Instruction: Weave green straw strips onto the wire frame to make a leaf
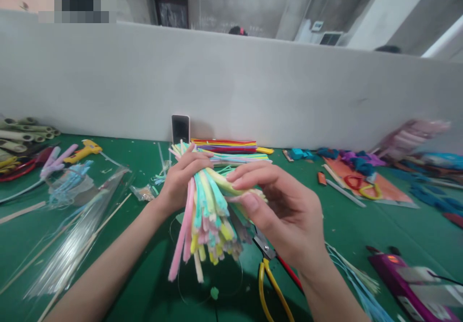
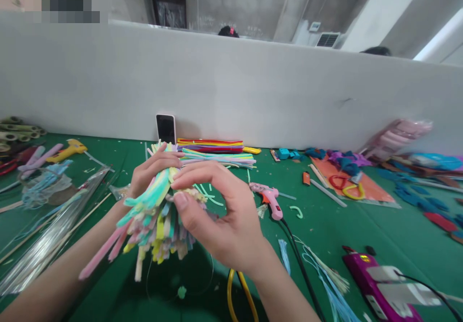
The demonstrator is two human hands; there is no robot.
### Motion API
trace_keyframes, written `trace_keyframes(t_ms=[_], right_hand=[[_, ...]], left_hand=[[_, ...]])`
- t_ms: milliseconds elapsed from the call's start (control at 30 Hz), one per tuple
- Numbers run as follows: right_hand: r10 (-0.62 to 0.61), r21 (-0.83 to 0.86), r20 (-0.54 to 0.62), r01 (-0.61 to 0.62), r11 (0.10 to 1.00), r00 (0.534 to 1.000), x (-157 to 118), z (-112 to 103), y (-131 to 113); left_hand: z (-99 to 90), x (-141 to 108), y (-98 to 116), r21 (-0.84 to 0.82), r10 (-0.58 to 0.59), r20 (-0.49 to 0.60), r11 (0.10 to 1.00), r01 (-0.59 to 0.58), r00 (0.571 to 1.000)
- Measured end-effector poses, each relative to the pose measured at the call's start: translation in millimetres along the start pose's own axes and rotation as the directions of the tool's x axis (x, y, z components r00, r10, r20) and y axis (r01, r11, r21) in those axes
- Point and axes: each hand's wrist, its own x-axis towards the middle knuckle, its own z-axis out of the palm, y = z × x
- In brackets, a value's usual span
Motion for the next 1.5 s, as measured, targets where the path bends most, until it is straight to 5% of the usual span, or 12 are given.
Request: trace_keyframes(t_ms=[333,633,900,1133,1300,1500], right_hand=[[-0.047,-0.046,0.152,0.054,0.997,0.987,3,2,-3],[0.049,0.034,0.156,-0.055,0.998,0.986,0,-16,6],[0.173,-0.34,0.268,-0.075,0.937,0.948,3,-20,-2],[0.17,-0.385,0.313,-0.038,0.922,0.934,3,-41,-6],[0.231,-0.458,0.423,-0.014,0.889,0.876,2,-43,-8],[0.296,-0.6,0.251,-0.092,0.795,0.921,3,-52,-3]], left_hand=[[-2.1,-2,-2,0.055,0.006,0.079,0.998,-0.01,0.997],[-5.4,-1,-8,0.295,0.13,-0.017,0.948,-0.119,0.991],[-12.5,1,-10,0.445,0.131,0.009,0.887,-0.121,0.991],[-14.0,1,-11,0.518,0.155,0.01,0.844,-0.138,0.988],[-15.0,3,-11,0.521,0.087,0.141,0.84,-0.149,0.986],[-7.2,2,-17,0.623,-0.2,0.332,0.781,-0.055,0.922]])
